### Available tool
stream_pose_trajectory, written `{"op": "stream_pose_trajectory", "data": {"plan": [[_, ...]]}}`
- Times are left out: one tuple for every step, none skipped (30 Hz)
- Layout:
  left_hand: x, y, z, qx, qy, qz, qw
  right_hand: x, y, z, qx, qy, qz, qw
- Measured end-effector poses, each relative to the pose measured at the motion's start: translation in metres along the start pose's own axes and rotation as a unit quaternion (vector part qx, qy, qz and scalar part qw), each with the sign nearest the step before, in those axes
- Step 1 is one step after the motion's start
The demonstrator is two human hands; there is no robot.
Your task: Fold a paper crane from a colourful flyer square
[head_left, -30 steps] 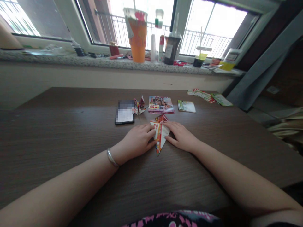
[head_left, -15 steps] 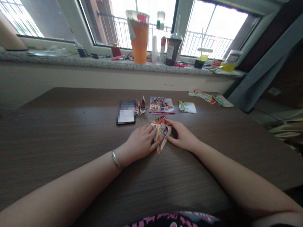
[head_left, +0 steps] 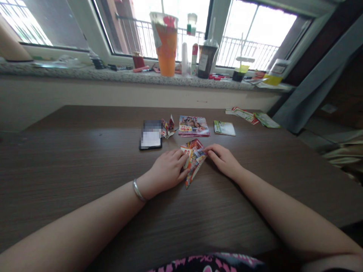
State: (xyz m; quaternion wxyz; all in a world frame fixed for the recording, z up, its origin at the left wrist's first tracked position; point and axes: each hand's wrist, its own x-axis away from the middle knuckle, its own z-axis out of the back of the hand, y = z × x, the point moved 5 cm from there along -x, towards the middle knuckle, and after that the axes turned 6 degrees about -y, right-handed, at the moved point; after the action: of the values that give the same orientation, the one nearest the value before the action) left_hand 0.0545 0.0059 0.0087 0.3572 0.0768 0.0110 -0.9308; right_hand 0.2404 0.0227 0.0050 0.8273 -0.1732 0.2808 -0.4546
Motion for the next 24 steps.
{"op": "stream_pose_trajectory", "data": {"plan": [[0.000, 0.000, 0.000, -0.001, -0.001, 0.001, 1.000, 0.000, 0.001, 0.001, 0.013, -0.004, -0.005, 1.000], [0.000, 0.000, 0.000, -0.001, -0.002, 0.001, 1.000, 0.000, 0.001, 0.001, 0.023, -0.009, -0.009, 1.000], [0.000, -0.001, -0.001, -0.001, -0.002, 0.000, 1.000, 0.001, 0.002, 0.002, 0.031, -0.013, -0.011, 0.999], [0.001, -0.001, -0.001, -0.001, -0.002, -0.001, 1.000, 0.001, 0.003, 0.002, 0.035, -0.016, -0.013, 0.999], [0.001, -0.001, -0.001, -0.001, -0.001, -0.003, 1.000, 0.002, 0.003, 0.002, 0.036, -0.018, -0.013, 0.999], [0.001, -0.002, -0.001, -0.002, -0.001, -0.004, 1.000, 0.002, 0.003, 0.003, 0.036, -0.019, -0.012, 0.999], [0.001, -0.002, -0.001, -0.004, -0.001, -0.004, 1.000, 0.002, 0.004, 0.003, 0.037, -0.021, -0.008, 0.999], [0.001, -0.002, -0.002, -0.006, -0.001, -0.003, 1.000, 0.002, 0.003, 0.003, 0.039, -0.025, -0.002, 0.999], [0.001, -0.002, -0.002, -0.009, -0.002, -0.004, 1.000, 0.002, 0.003, 0.002, 0.043, -0.030, 0.007, 0.999], [0.001, -0.003, -0.002, -0.013, -0.003, -0.004, 1.000, 0.002, 0.002, 0.002, 0.046, -0.035, 0.017, 0.998], [0.000, -0.003, -0.002, -0.016, -0.003, -0.004, 1.000, 0.002, 0.001, 0.001, 0.050, -0.041, 0.030, 0.997], [0.000, -0.003, -0.001, -0.018, -0.001, -0.004, 1.000, 0.002, -0.001, 0.000, 0.053, -0.049, 0.044, 0.996], [0.000, -0.003, -0.001, -0.021, 0.004, -0.003, 1.000, 0.001, -0.002, -0.002, 0.056, -0.056, 0.059, 0.995], [0.000, -0.003, 0.000, -0.022, 0.010, -0.002, 1.000, 0.002, -0.004, -0.003, 0.059, -0.061, 0.073, 0.994], [0.000, -0.003, 0.000, -0.022, 0.016, -0.001, 1.000, 0.002, -0.005, -0.004, 0.062, -0.065, 0.085, 0.992], [-0.001, -0.004, 0.000, -0.020, 0.021, 0.000, 1.000, 0.002, -0.006, -0.005, 0.065, -0.067, 0.095, 0.991], [-0.001, -0.004, 0.000, -0.018, 0.025, 0.000, 1.000, 0.002, -0.007, -0.005, 0.068, -0.066, 0.101, 0.990], [-0.001, -0.005, 0.000, -0.014, 0.027, 0.000, 1.000, 0.002, -0.007, -0.005, 0.070, -0.065, 0.103, 0.990], [-0.001, -0.005, 0.000, -0.010, 0.029, 0.000, 1.000, 0.002, -0.008, -0.006, 0.071, -0.066, 0.103, 0.990], [-0.001, -0.006, 0.000, -0.005, 0.030, 0.000, 1.000, 0.002, -0.008, -0.006, 0.072, -0.070, 0.102, 0.990], [-0.001, -0.007, -0.001, 0.001, 0.033, 0.000, 0.999, 0.002, -0.008, -0.007, 0.073, -0.076, 0.102, 0.989], [-0.001, -0.008, -0.001, 0.007, 0.034, -0.001, 0.999, 0.002, -0.008, -0.008, 0.074, -0.082, 0.103, 0.989], [-0.001, -0.009, -0.002, 0.015, 0.035, -0.001, 0.999, 0.002, -0.008, -0.008, 0.075, -0.089, 0.104, 0.988], [-0.001, -0.009, -0.003, 0.023, 0.035, -0.001, 0.999, 0.002, -0.008, -0.009, 0.077, -0.096, 0.106, 0.987]]}}
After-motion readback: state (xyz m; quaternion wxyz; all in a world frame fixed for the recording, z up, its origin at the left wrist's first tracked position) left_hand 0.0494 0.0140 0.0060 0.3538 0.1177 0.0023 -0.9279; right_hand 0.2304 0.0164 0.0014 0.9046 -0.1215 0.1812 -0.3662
